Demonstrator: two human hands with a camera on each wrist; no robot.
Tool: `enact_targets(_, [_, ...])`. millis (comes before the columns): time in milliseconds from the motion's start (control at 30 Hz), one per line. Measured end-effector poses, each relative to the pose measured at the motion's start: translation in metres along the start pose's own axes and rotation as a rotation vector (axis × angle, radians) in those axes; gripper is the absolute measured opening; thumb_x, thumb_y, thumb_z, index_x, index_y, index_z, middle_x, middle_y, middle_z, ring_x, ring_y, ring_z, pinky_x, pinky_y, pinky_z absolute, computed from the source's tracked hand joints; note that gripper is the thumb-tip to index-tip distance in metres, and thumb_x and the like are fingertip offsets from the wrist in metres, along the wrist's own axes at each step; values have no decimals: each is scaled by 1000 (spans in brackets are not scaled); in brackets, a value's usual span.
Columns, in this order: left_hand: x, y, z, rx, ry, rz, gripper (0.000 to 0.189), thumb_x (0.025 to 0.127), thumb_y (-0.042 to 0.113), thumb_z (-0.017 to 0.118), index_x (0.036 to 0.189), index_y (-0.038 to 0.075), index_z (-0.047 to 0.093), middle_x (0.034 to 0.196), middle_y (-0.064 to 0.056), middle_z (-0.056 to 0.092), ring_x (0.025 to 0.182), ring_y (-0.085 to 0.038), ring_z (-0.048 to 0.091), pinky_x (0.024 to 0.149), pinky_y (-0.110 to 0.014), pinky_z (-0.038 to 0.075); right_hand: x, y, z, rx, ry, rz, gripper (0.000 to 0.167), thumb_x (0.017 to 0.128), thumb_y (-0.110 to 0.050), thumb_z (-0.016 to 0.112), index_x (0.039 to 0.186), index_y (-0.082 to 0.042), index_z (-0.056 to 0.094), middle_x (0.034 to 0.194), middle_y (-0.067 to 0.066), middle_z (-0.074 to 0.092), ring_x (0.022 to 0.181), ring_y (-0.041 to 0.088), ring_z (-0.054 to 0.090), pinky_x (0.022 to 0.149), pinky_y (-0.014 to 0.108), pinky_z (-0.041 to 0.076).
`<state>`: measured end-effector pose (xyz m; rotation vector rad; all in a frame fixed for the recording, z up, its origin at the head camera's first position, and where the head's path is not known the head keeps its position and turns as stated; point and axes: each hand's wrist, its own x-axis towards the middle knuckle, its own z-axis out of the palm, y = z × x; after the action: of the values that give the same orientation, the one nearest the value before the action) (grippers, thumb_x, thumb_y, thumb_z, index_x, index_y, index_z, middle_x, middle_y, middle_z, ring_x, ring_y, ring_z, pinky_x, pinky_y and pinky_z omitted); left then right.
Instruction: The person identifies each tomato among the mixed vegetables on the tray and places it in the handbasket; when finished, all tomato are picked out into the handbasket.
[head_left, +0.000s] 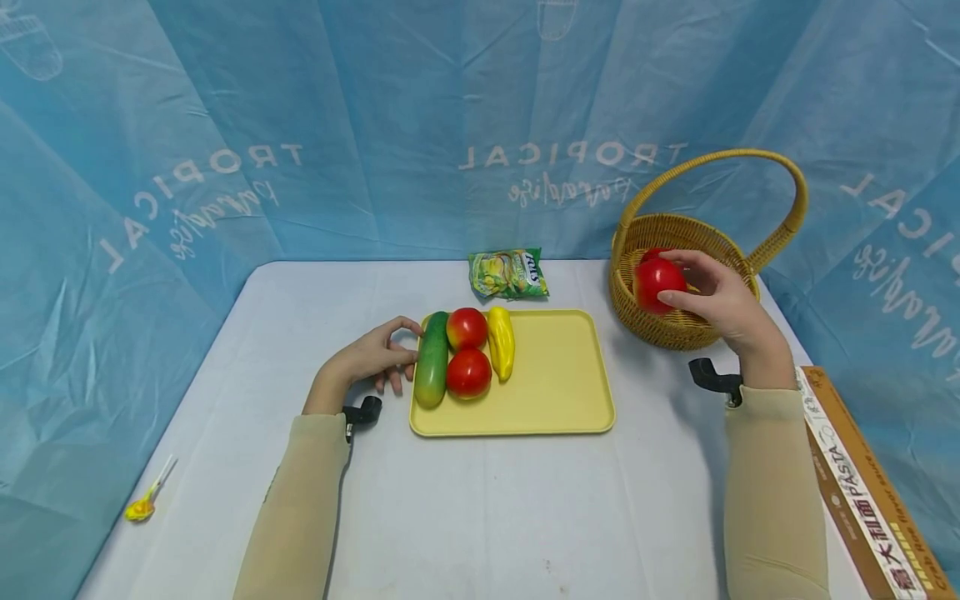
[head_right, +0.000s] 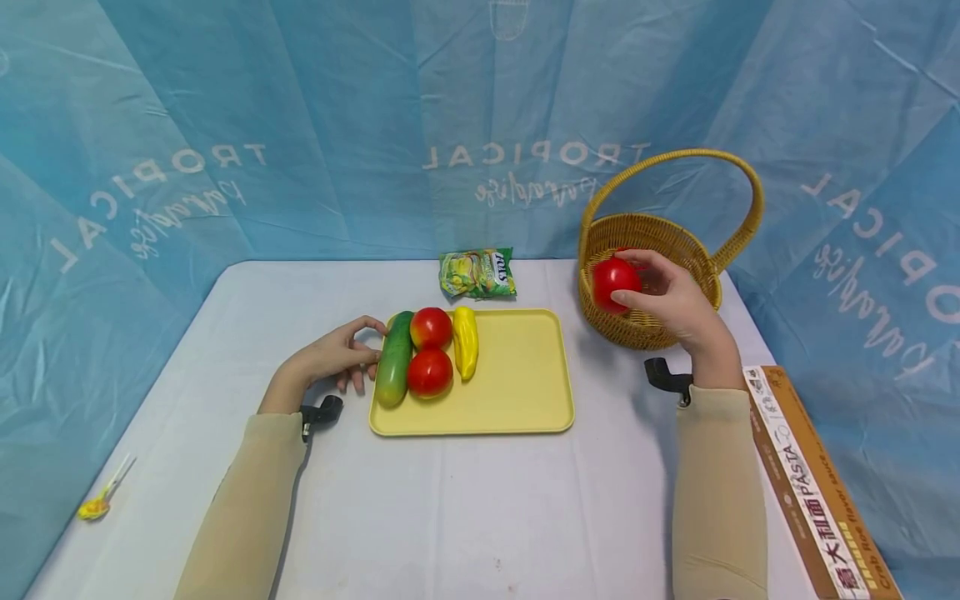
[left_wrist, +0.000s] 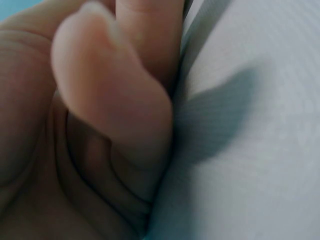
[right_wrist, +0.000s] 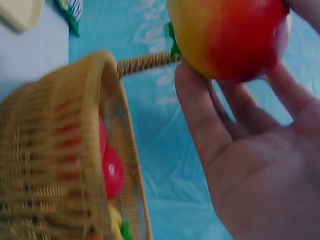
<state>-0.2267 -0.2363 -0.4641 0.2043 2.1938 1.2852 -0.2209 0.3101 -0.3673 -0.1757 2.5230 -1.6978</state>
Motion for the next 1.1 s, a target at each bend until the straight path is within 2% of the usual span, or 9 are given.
enact_targets(100, [3,1,0,-11,-1,-1,45,104,19,62,145,20,42,81,-11,75,54,-22,71,46,-27,51,4,9,-9,-16,67,28,62,99,-31,76,155,-25,50,141,-12,53,125,11,54,84,20,61])
enact_targets(300, [1,-2,1,-14,-1,-6,45,104,21,62,145,21,43,81,-11,75,54,-22,72,46,-26,51,10,26,-16,-14,150,86,70,99,-42,75,160,-29,44,150,-8,49,128,11,50,84,13,56])
enact_targets(500, [3,-3,0,-1,1,3,45,103,21,61,144,21,43,82,-11,75,55,-23,72,47,-27,51,12,37,-23,-32,208,139,77,96,-48,76,162,-27,42,142,-14,49,122,7,49,82,11,54])
enact_targets(800, [3,-1,0,-2,3,-3,44,104,22,62,144,22,43,82,-11,75,54,-23,71,46,-27,51,14,45,-26,-38,259,186,79,93,-54,77,161,-32,44,137,-19,49,129,13,46,91,15,53])
enact_targets(900, [2,-1,0,5,4,-3,44,104,22,62,144,22,43,82,-11,75,54,-22,71,47,-27,52,15,46,-26,-44,264,202,81,92,-55,77,162,-33,42,142,-15,49,134,17,45,100,23,53])
enact_targets(1100, [2,0,-1,1,1,-6,44,105,21,62,144,22,43,81,-11,75,54,-22,71,46,-27,51,17,46,-27,-34,267,229,84,92,-56,78,163,-36,39,154,-4,45,140,22,41,120,52,45])
